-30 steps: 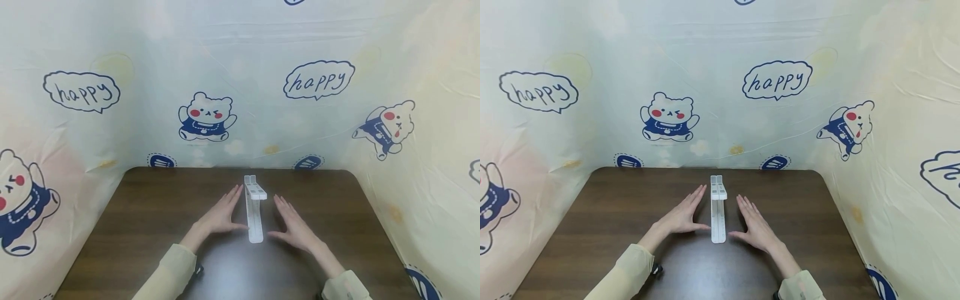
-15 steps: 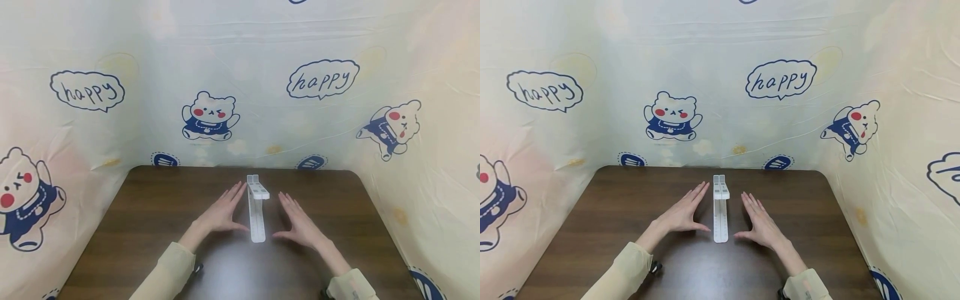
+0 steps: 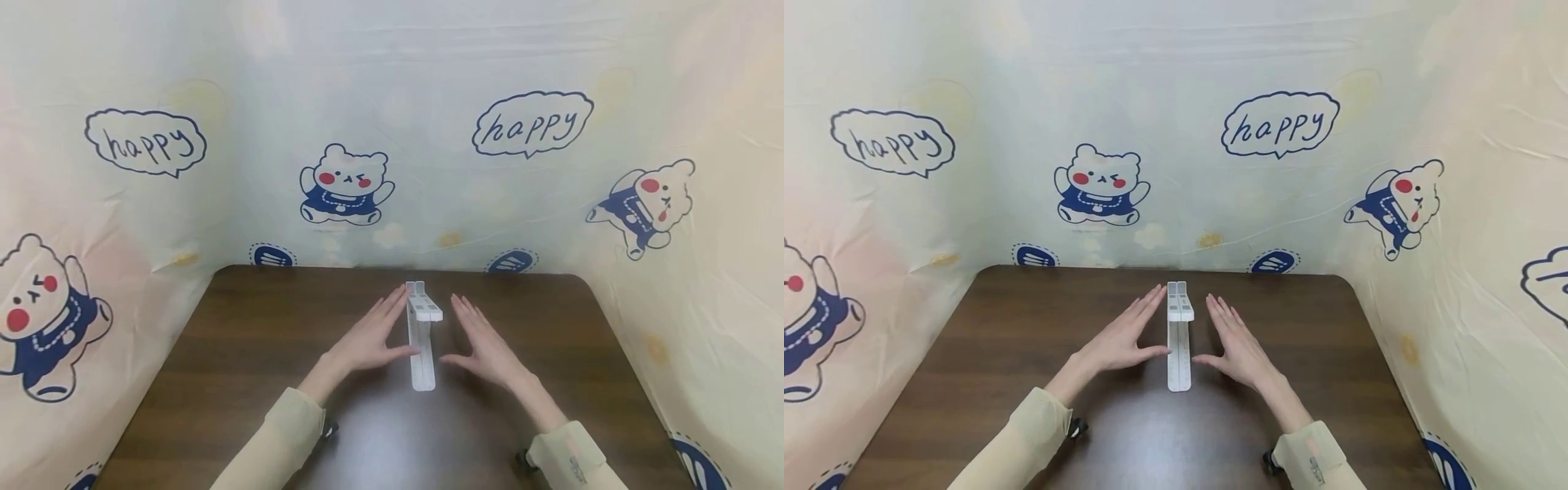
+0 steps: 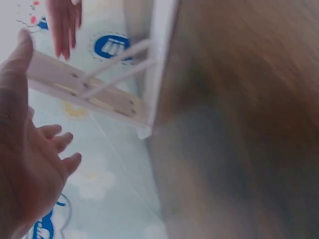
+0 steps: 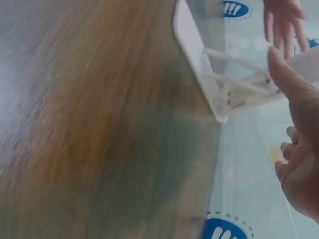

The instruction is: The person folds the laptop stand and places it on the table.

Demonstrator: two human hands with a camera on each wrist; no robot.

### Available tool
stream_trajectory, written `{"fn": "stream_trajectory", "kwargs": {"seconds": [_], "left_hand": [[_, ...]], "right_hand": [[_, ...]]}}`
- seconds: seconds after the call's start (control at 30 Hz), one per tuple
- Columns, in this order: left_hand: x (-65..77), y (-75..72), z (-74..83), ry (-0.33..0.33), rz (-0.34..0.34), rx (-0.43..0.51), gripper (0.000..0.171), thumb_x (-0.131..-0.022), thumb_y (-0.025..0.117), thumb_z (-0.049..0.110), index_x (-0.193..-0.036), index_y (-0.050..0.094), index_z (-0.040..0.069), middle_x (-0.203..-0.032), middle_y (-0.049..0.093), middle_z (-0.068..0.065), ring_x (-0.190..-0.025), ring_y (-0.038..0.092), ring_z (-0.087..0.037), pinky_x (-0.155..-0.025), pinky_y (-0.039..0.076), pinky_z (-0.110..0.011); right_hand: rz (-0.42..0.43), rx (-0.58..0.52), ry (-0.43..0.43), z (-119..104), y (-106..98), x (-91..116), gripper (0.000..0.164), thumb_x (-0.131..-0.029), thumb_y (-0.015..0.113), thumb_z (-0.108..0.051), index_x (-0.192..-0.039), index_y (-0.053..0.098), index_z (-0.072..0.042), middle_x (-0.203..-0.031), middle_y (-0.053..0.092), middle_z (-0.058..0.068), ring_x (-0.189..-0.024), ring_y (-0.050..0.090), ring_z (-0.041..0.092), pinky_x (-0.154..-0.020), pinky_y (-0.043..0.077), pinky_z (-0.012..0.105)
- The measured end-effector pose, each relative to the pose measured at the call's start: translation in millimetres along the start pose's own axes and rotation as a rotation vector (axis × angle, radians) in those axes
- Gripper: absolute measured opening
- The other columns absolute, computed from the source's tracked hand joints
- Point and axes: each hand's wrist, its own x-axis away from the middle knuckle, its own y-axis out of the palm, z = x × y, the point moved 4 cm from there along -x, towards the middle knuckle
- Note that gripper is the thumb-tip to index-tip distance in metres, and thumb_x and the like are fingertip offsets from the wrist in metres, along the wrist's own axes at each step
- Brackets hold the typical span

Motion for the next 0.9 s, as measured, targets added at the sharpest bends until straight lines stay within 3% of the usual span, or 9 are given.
{"fn": "stream_trajectory", "kwargs": {"seconds": [0.1,0.37,0.67,0.9], "left_hand": [[-2.8,-6.8,11.0,0.038,0.036,0.055,0.106,-0.102,0.069,0.063,-0.179,0.007,0.026,-0.188,0.012,-0.003,-0.174,0.02,-0.03,-0.141,0.023,-0.055],[-11.9,-8.9,16.6,-0.005,0.024,0.069,0.076,-0.111,0.059,0.054,-0.174,0.034,0.019,-0.177,0.043,-0.012,-0.164,0.041,-0.042,-0.132,0.038,-0.064],[-19.5,-8.1,22.9,0.093,0.076,0.005,0.06,-0.115,0.057,0.039,-0.166,0.049,0.009,-0.167,0.056,-0.014,-0.156,0.054,-0.037,-0.135,0.036,-0.054],[-20.0,-12.1,24.0,0.07,0.083,0.031,0.052,-0.115,0.056,0.04,-0.159,0.059,0.012,-0.157,0.067,-0.011,-0.145,0.065,-0.035,-0.122,0.054,-0.054]], "right_hand": [[0.038,-0.007,-0.008,-6.7,-4.2,-1.6,0.104,-0.098,0.085,-0.036,-0.177,0.022,-0.013,-0.183,0.028,0.013,-0.171,0.027,0.038,-0.138,0.024,0.061],[0.14,-0.047,-0.082,-23.8,-16.2,-16.8,0.058,-0.106,0.074,-0.024,-0.16,0.057,-0.009,-0.164,0.059,0.017,-0.157,0.052,0.04,-0.132,0.038,0.062],[0.194,-0.026,-0.145,-27.3,-16.1,-26.7,0.048,-0.104,0.075,-0.01,-0.15,0.066,-0.004,-0.156,0.066,0.016,-0.153,0.057,0.039,-0.128,0.043,0.062],[0.208,-0.071,-0.158,-28.9,-19.5,-27.7,0.039,-0.106,0.073,-0.011,-0.144,0.071,-0.005,-0.145,0.074,0.017,-0.135,0.072,0.039,-0.117,0.056,0.057]]}}
